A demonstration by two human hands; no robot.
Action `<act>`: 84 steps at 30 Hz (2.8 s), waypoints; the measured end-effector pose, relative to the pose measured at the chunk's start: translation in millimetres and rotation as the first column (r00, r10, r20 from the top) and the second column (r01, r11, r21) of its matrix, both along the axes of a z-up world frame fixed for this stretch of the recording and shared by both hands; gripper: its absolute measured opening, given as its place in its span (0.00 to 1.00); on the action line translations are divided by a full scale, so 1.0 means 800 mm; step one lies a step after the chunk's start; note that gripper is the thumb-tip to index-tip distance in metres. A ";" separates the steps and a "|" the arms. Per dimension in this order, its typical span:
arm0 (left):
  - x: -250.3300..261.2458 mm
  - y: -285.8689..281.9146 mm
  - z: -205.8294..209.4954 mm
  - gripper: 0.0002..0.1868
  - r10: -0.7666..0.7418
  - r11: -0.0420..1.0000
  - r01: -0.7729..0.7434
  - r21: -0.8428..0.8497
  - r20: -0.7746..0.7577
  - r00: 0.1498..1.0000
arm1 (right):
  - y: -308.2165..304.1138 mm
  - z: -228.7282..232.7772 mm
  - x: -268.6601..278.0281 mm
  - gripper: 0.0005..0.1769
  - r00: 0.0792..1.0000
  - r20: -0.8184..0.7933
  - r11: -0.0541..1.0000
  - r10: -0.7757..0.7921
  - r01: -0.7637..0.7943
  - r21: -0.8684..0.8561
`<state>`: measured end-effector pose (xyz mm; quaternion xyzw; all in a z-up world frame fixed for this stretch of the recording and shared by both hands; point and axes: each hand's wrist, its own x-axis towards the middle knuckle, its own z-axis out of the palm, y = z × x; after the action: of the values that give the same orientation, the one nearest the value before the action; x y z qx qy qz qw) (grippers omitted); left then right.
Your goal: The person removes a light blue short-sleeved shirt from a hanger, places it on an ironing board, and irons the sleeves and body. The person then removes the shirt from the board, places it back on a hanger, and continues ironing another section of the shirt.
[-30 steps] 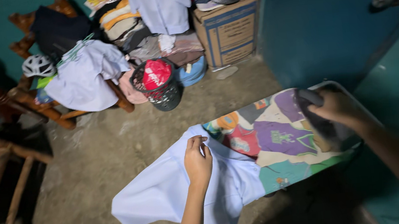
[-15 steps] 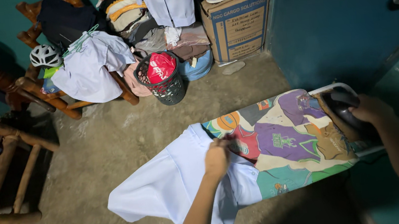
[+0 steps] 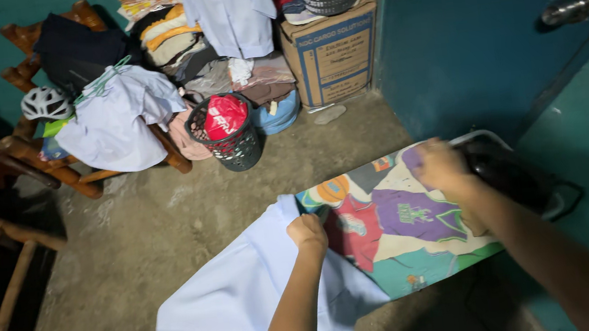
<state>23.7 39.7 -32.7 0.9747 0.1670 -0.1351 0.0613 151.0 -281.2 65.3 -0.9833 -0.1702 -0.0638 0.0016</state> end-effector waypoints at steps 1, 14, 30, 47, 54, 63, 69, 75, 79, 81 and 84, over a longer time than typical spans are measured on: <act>-0.004 0.008 -0.005 0.13 0.017 1.000 -0.017 0.015 -0.003 1.000 | 0.036 0.003 -0.010 0.25 0.996 -0.031 0.994 0.086 -0.084 0.066; -0.175 0.170 0.133 0.10 -0.050 0.999 0.053 0.004 0.415 0.908 | 0.436 -0.049 -0.133 0.31 0.855 -0.309 0.904 0.416 -0.353 0.241; -0.371 0.579 0.285 0.15 -0.197 0.972 0.029 0.234 0.734 0.650 | 0.803 0.092 -0.156 0.17 0.869 0.072 0.605 0.490 -0.398 0.690; -0.318 0.907 0.333 0.18 -0.249 0.906 -0.062 0.419 0.644 0.723 | 1.037 0.266 -0.122 0.24 0.510 -0.166 0.536 0.844 -0.814 0.224; -0.237 1.033 0.357 0.13 -0.537 0.780 0.178 0.600 0.496 0.682 | 1.169 0.241 -0.007 0.18 0.748 -0.596 0.937 0.293 -0.100 0.335; -0.050 1.182 0.306 0.18 -0.246 0.923 0.051 0.382 0.482 0.841 | 1.293 0.156 0.057 0.25 0.567 -0.677 0.554 0.469 0.408 0.725; 0.073 1.295 0.293 0.05 -0.120 0.990 0.018 0.136 0.790 0.602 | 1.386 0.149 0.125 0.25 0.640 -0.550 0.304 0.536 0.462 0.833; 0.177 1.406 0.286 0.07 -0.146 0.981 0.187 0.045 0.806 0.574 | 1.475 0.100 0.214 0.28 0.535 -0.678 0.321 0.504 0.613 0.722; 0.249 1.458 0.278 0.12 -0.237 0.938 0.339 0.066 0.838 0.491 | 1.518 0.070 0.269 0.33 0.477 -0.729 0.419 0.492 0.604 0.678; 0.280 1.485 0.274 0.10 -0.254 0.924 0.376 0.062 0.837 0.485 | 1.533 0.063 0.296 0.40 0.403 -0.794 0.587 0.455 0.534 0.608; 0.326 1.522 0.258 0.11 -0.232 0.944 0.328 0.038 0.784 0.576 | 1.545 0.038 0.343 0.48 0.287 -0.895 0.815 0.343 0.383 0.435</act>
<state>284.6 1257.4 173.7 0.9449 -0.0398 0.2831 0.1593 425.1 954.6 95.9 -0.7698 -0.0929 0.4880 0.4007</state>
